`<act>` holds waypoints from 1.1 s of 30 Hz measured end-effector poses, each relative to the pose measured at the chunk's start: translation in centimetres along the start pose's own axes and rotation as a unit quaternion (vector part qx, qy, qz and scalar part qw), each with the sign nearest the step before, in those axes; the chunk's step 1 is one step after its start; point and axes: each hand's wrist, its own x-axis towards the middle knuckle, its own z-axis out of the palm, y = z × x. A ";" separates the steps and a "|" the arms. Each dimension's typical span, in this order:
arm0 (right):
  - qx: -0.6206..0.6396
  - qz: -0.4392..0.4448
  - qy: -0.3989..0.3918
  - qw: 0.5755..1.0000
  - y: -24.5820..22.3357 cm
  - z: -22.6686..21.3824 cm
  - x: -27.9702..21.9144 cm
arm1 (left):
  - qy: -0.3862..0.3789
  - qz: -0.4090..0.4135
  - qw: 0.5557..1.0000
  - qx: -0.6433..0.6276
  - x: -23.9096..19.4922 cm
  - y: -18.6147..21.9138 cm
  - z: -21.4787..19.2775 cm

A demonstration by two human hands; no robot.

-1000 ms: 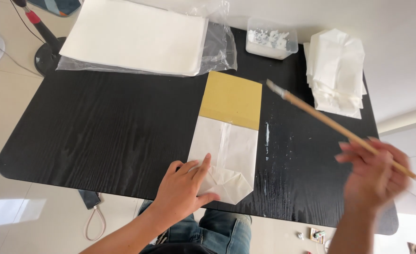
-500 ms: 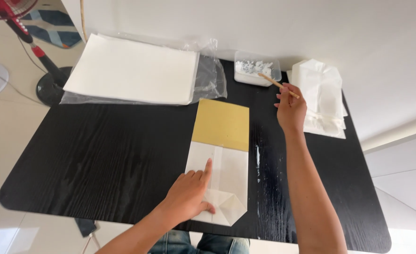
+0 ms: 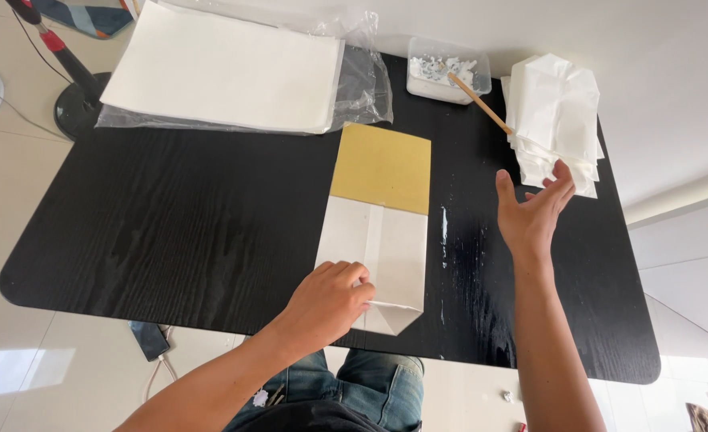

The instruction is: Applying glue to paper sheets and folding them to create paper bags.

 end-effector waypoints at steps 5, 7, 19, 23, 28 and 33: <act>0.017 -0.093 0.005 0.996 -5.6 -1.9 -4.4 | 0.048 0.031 0.997 0.043 -2.5 2.5 1.3; 0.019 -0.168 0.000 0.986 -6.4 -1.2 -5.2 | 0.050 0.018 0.998 0.038 -3.4 3.5 1.3; -0.141 -0.017 -0.379 0.914 -12.6 9.8 0.4 | 0.087 0.018 0.985 0.148 -7.2 3.7 3.7; -0.203 -0.118 -0.286 0.929 -10.5 13.9 1.6 | 0.135 0.011 0.981 0.136 -8.0 2.8 4.1; -0.217 -0.126 -0.241 0.938 -8.7 14.9 1.5 | 0.167 0.010 0.979 0.117 -8.5 2.4 5.0; -0.203 -0.089 -0.260 0.940 -9.2 13.7 2.0 | 0.143 0.010 0.978 0.149 -8.5 2.1 5.4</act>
